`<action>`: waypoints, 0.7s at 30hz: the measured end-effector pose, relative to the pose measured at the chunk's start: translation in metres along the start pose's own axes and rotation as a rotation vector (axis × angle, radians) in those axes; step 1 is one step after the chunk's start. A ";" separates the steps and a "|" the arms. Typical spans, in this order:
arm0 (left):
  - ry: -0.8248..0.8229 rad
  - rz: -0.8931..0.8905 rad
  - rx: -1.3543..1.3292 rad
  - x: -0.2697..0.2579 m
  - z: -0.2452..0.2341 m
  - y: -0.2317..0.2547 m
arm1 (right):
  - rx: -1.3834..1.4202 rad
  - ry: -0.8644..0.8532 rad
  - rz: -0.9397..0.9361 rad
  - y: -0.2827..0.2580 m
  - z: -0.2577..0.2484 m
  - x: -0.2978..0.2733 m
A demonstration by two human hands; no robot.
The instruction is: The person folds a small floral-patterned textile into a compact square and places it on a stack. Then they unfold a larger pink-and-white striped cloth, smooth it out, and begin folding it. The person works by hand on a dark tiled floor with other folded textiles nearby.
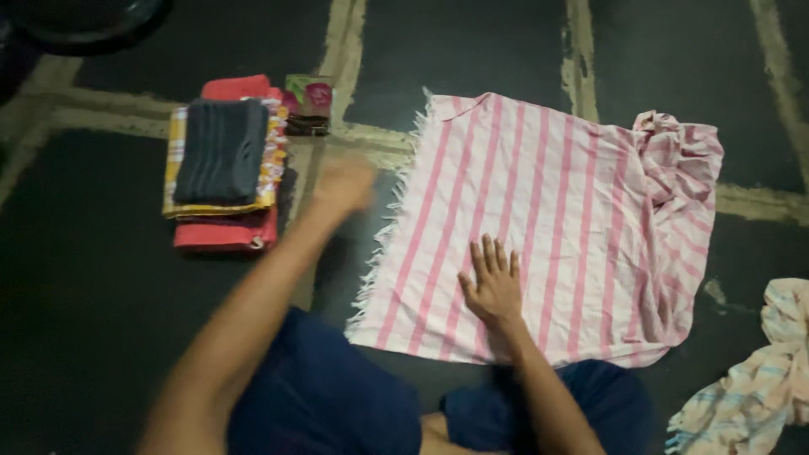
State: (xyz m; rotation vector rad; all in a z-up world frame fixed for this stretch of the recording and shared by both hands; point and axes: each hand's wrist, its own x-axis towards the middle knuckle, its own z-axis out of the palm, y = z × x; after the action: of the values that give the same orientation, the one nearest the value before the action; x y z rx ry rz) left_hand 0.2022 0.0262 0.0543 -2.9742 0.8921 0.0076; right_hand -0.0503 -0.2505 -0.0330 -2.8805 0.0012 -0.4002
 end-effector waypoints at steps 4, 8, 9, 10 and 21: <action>-0.308 0.089 -0.298 0.050 0.031 0.110 | 0.013 0.021 -0.013 -0.003 -0.006 0.006; -0.126 -0.024 -0.298 0.060 0.062 0.132 | 0.019 0.006 -0.005 -0.005 -0.010 0.006; -0.072 -0.028 -0.266 0.056 0.069 0.128 | 0.027 0.008 -0.007 -0.004 -0.012 0.006; -0.018 -0.031 -0.233 0.051 0.076 0.125 | 0.035 0.009 -0.008 -0.004 -0.013 0.006; 0.164 -0.060 -0.236 0.038 0.070 0.116 | 0.123 0.000 0.042 -0.002 -0.018 0.050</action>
State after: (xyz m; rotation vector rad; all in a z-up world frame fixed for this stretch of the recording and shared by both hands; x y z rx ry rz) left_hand 0.1706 -0.0885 -0.0197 -3.2596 0.8739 -0.1450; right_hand -0.0072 -0.2542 -0.0018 -2.7540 0.0356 -0.3791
